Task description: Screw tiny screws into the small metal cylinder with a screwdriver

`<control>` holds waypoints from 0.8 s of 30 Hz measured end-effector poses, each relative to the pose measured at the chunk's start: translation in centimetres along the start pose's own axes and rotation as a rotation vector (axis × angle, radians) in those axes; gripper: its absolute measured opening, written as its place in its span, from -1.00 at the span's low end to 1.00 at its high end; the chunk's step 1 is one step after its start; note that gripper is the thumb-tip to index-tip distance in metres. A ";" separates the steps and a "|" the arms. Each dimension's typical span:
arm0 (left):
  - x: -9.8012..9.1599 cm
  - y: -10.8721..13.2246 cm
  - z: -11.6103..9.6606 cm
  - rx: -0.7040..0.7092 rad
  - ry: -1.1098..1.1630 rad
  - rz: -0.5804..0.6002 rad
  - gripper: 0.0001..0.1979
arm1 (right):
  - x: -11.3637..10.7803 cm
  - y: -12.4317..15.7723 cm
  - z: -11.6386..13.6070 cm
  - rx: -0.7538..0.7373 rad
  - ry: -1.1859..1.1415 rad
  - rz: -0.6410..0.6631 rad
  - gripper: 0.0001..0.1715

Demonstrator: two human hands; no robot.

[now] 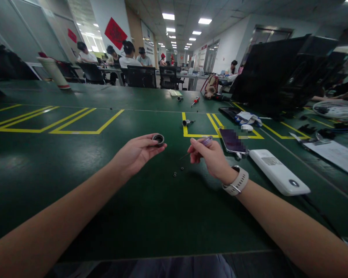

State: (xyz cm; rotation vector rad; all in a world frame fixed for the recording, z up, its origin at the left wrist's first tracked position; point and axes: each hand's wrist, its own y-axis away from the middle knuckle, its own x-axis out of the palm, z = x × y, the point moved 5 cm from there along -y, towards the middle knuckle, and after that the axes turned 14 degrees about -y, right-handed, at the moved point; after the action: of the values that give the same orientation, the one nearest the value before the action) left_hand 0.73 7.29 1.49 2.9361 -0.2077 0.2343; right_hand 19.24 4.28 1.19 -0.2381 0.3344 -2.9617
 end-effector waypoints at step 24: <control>0.2 1.5 1.6 -0.077 -0.087 0.015 -0.66 | 1.8 0.6 0.6 -0.069 0.503 0.302 -0.61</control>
State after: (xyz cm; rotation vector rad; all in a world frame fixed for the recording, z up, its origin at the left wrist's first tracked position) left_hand 0.89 5.46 0.28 2.8711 -0.2456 0.0985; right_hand 17.63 3.26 1.89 0.5148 0.4803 -2.6700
